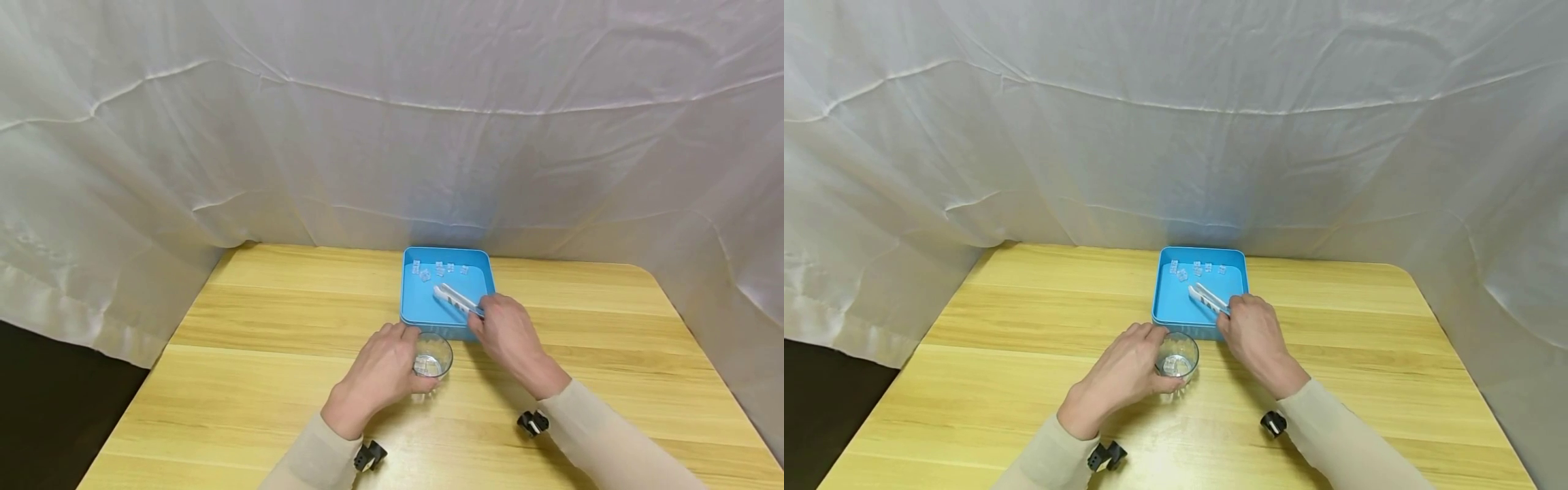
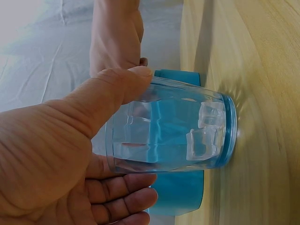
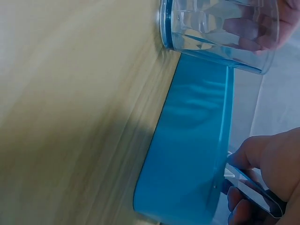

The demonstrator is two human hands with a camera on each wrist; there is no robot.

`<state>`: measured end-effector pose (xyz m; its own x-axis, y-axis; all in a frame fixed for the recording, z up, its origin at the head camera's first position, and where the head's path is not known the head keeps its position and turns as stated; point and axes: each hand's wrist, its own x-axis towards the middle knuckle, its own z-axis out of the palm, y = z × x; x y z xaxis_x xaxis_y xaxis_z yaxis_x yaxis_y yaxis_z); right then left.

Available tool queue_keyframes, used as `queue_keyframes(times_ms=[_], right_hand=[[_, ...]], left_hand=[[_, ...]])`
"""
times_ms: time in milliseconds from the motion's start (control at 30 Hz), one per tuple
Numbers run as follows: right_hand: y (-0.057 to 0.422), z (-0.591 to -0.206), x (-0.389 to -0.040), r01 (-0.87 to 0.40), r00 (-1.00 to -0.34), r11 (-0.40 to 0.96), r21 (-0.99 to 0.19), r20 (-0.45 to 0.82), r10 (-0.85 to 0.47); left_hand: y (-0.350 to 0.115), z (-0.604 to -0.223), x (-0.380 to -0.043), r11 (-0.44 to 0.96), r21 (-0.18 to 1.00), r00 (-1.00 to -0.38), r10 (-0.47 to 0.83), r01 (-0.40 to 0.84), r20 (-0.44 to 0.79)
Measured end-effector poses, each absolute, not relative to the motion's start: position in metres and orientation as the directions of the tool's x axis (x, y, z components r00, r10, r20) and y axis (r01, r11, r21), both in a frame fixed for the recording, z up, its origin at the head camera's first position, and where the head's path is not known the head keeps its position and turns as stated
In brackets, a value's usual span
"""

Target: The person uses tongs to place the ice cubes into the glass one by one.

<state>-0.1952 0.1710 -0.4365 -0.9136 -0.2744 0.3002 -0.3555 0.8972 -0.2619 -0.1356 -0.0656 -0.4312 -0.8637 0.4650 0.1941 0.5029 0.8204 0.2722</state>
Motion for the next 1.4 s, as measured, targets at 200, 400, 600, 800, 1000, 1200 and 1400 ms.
queue_keyframes(times_ms=[200, 400, 600, 800, 1000, 1200, 1400], right_hand=[[0.178, -0.43, -0.188, -0.353, -0.917, 0.896, -0.269, 0.292, -0.274], [0.184, -0.424, -0.176, -0.386, -0.897, 0.888, -0.25, 0.328, -0.297], [0.192, -0.421, -0.164, -0.422, -0.873, 0.874, -0.24, 0.369, -0.32], [0.201, -0.414, -0.152, -0.421, -0.881, 0.871, -0.253, 0.345, -0.325], [0.209, -0.405, -0.136, -0.447, -0.861, 0.856, -0.26, 0.384, -0.333], [0.212, -0.401, -0.117, -0.497, -0.825, 0.83, -0.255, 0.435, -0.361], [0.21, -0.402, -0.105, -0.585, -0.757, 0.774, -0.243, 0.506, -0.413]], left_hand=[[-0.065, -0.431, -0.136, 0.821, 0.27, -0.864, 0.466, 0.502, 0.19], [-0.065, -0.431, -0.136, 0.817, 0.278, -0.863, 0.468, 0.505, 0.191], [-0.065, -0.43, -0.136, 0.816, 0.29, -0.866, 0.465, 0.5, 0.186], [-0.065, -0.431, -0.136, 0.818, 0.294, -0.869, 0.463, 0.494, 0.172], [-0.065, -0.43, -0.136, 0.818, 0.297, -0.87, 0.461, 0.493, 0.175], [-0.065, -0.43, -0.136, 0.816, 0.303, -0.871, 0.458, 0.492, 0.179], [-0.065, -0.43, -0.135, 0.816, 0.307, -0.872, 0.457, 0.49, 0.177]])
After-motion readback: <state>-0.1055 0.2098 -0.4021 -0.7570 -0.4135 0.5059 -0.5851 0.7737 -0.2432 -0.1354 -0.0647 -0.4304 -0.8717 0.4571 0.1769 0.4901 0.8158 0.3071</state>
